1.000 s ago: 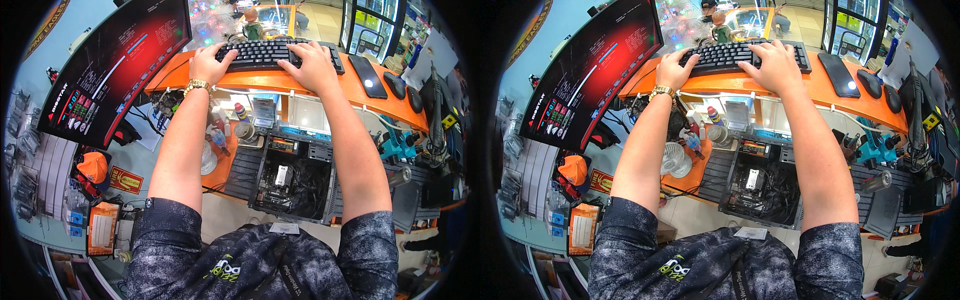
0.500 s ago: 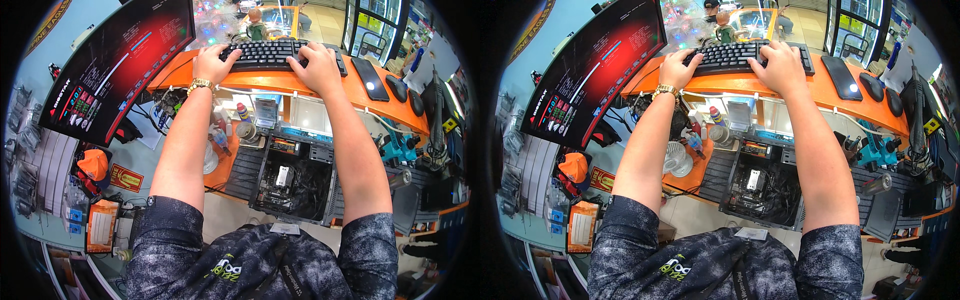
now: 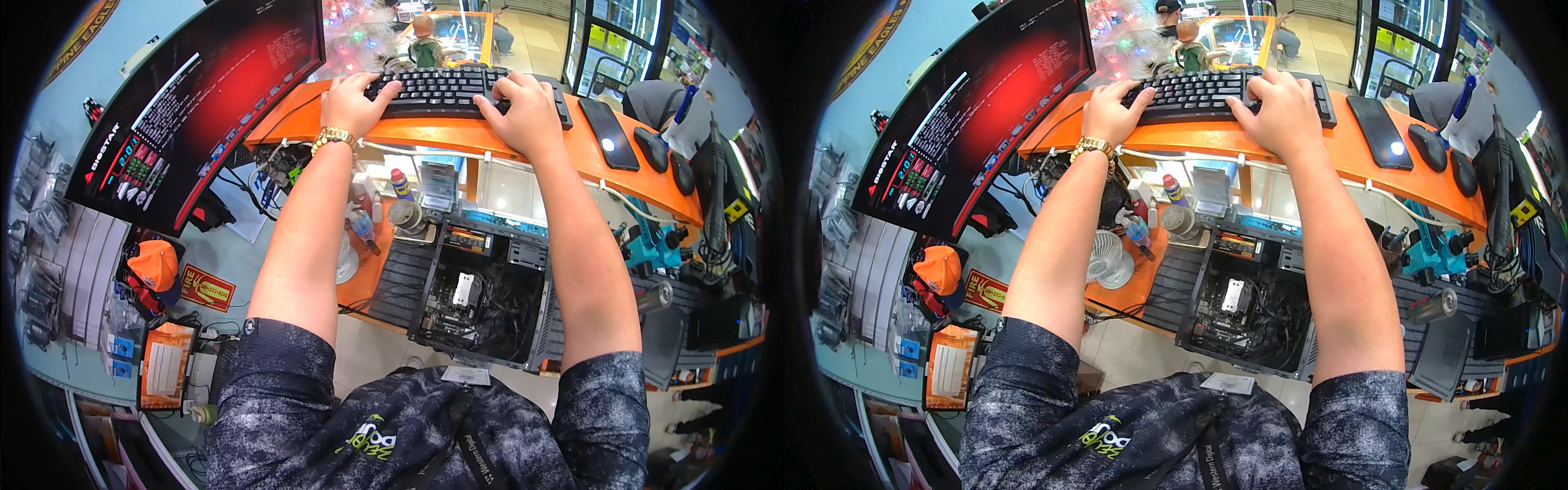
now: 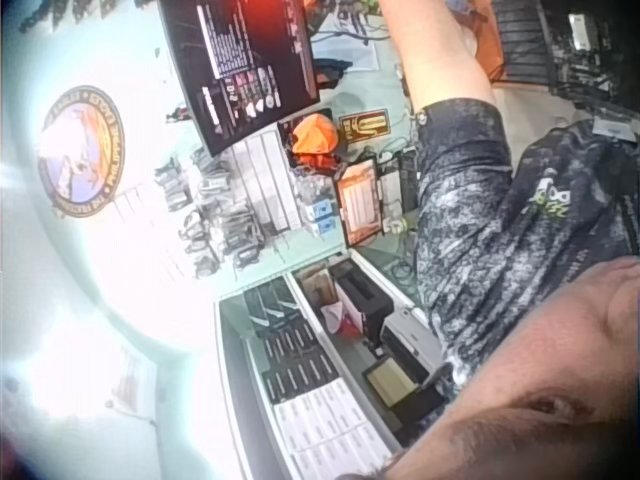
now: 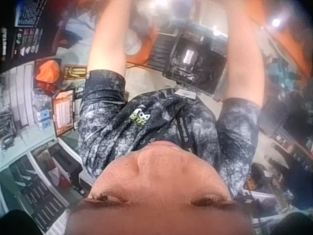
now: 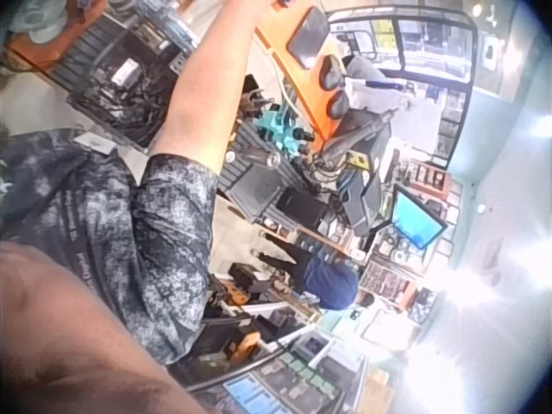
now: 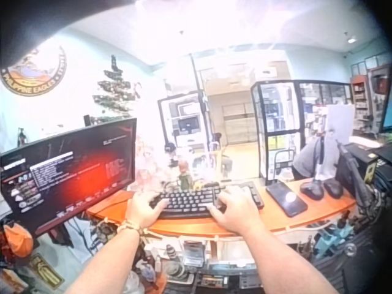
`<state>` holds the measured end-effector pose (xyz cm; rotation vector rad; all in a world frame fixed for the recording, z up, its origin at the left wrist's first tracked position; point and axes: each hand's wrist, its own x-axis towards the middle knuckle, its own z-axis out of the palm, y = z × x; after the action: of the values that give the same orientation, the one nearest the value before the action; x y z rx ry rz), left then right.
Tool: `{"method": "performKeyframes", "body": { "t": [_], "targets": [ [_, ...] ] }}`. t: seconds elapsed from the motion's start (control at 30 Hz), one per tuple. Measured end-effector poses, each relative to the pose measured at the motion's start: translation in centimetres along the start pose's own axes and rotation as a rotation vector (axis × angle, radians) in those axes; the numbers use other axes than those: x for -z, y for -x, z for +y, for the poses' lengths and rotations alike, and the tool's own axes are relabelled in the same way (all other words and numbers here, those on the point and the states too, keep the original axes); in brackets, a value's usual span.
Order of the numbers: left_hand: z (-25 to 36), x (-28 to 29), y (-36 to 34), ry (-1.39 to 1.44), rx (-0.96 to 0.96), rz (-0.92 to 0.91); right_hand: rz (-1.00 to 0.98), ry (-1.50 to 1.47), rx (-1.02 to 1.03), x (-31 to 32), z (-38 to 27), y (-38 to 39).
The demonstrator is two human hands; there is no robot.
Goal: The person works on the interior of a computer tower by hand and using a screwdriver to connect cables and check components, then types on a keyboard while looking at a monitor, and finally handles a small black case.
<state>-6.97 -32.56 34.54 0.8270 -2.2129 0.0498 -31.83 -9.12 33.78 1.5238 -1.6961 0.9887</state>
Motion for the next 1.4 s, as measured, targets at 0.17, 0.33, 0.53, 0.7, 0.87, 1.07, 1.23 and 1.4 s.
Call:
{"method": "performKeyframes", "body": {
  "t": [0.17, 0.33, 0.53, 0.7, 0.87, 1.07, 1.23, 1.4],
  "targets": [
    [0.1, 0.1, 0.0, -0.01, 0.004, 0.001, -0.011, 0.005, -0.006, 0.0, -0.1, 0.1],
    [0.3, 0.2, 0.1, -0.025, 0.009, 0.002, 0.012, 0.002, 0.014, 0.0, 0.0, 0.1],
    [0.2, 0.1, 0.1, -0.022, 0.012, -0.003, -0.008, 0.006, -0.002, 0.1, -0.1, 0.0],
    [0.2, 0.1, 0.0, -0.013, 0.017, -0.005, -0.014, 0.022, 0.003, 0.4, -0.3, 0.0],
    [-0.3, -0.2, 0.1, -0.015, 0.008, 0.015, -0.009, 0.015, 0.008, 0.4, -0.3, -0.1],
    [-1.4, -1.0, -0.5, 0.075, -0.107, 0.148, 0.043, 0.006, 0.038, 0.4, -0.2, 0.0],
    [-0.8, -1.1, -0.8, -0.01, -0.155, 0.199, 0.165, 0.017, 0.082, 0.6, 0.6, 0.6],
    [-0.1, -0.7, -0.2, 0.043, -0.13, 0.197, 0.195, 0.039, 0.021, 1.7, -0.1, 0.8]
  ]
}}
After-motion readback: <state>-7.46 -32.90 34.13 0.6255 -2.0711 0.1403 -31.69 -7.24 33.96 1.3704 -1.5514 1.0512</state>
